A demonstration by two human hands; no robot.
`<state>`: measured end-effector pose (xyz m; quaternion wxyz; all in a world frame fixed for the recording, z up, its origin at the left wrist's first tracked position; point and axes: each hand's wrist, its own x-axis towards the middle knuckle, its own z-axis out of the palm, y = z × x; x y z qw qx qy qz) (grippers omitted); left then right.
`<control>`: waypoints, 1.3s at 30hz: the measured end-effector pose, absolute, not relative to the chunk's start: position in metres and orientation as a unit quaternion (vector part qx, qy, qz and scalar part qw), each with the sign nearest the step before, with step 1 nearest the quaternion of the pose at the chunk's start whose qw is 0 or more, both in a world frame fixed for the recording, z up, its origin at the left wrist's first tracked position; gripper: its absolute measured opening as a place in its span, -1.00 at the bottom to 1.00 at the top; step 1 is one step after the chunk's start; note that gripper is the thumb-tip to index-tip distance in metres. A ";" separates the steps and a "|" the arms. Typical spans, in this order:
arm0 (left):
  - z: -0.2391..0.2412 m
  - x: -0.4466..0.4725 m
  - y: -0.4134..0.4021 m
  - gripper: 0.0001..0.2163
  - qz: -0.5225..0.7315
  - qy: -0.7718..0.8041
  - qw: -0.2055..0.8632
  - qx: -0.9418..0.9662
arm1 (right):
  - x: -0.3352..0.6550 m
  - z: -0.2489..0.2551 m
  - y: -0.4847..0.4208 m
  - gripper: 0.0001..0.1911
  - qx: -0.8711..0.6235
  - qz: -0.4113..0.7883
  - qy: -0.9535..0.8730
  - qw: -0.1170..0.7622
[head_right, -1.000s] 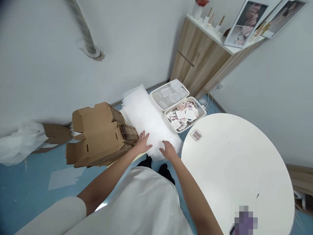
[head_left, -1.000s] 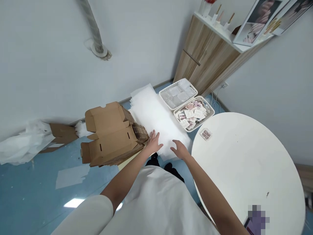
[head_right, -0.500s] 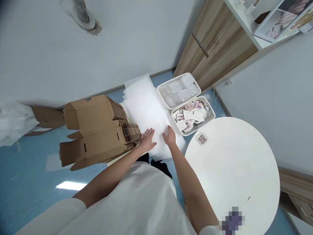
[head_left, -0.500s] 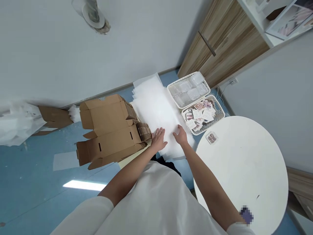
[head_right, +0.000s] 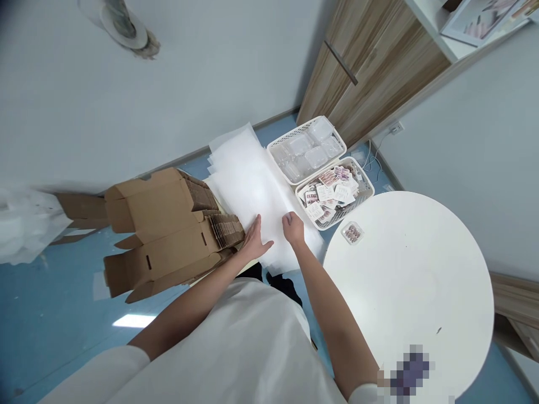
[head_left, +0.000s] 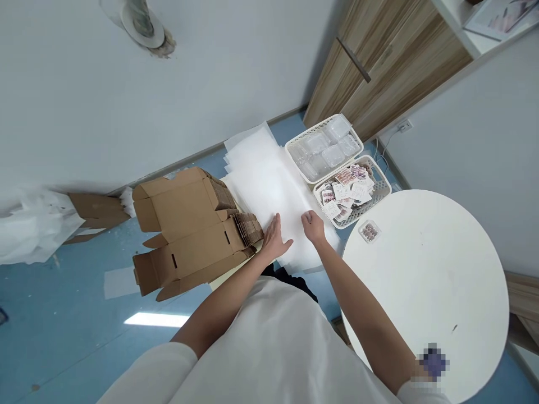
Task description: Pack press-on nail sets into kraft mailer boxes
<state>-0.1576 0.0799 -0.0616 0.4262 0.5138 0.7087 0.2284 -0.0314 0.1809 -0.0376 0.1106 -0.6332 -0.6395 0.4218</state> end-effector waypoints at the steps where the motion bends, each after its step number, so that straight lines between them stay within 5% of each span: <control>1: -0.062 -0.158 0.080 -0.10 0.234 0.712 0.418 0.513 | -0.033 -0.035 0.181 -0.79 -0.629 0.439 -0.628 0.131; 6: -0.059 -0.158 0.081 -0.16 0.237 0.750 0.392 0.477 | -0.033 -0.024 0.179 -0.75 -0.590 0.548 -0.557 0.206; 14: -0.055 -0.147 0.082 -0.27 0.292 0.779 0.409 0.376 | -0.001 -0.007 0.174 -0.62 -0.604 0.535 -0.499 0.316; 19: -0.052 -0.129 0.090 -0.29 0.358 0.707 0.515 0.327 | 0.036 -0.003 0.158 -0.66 -0.630 0.496 -0.452 0.390; 28: -0.022 -0.073 0.086 -0.21 0.314 0.613 0.499 0.525 | 0.130 0.011 0.086 -0.66 -0.716 0.330 -0.468 0.399; 39: -0.004 0.061 0.051 -0.23 0.198 0.473 0.490 0.705 | 0.267 0.006 -0.053 -0.82 -0.774 0.310 -0.338 0.437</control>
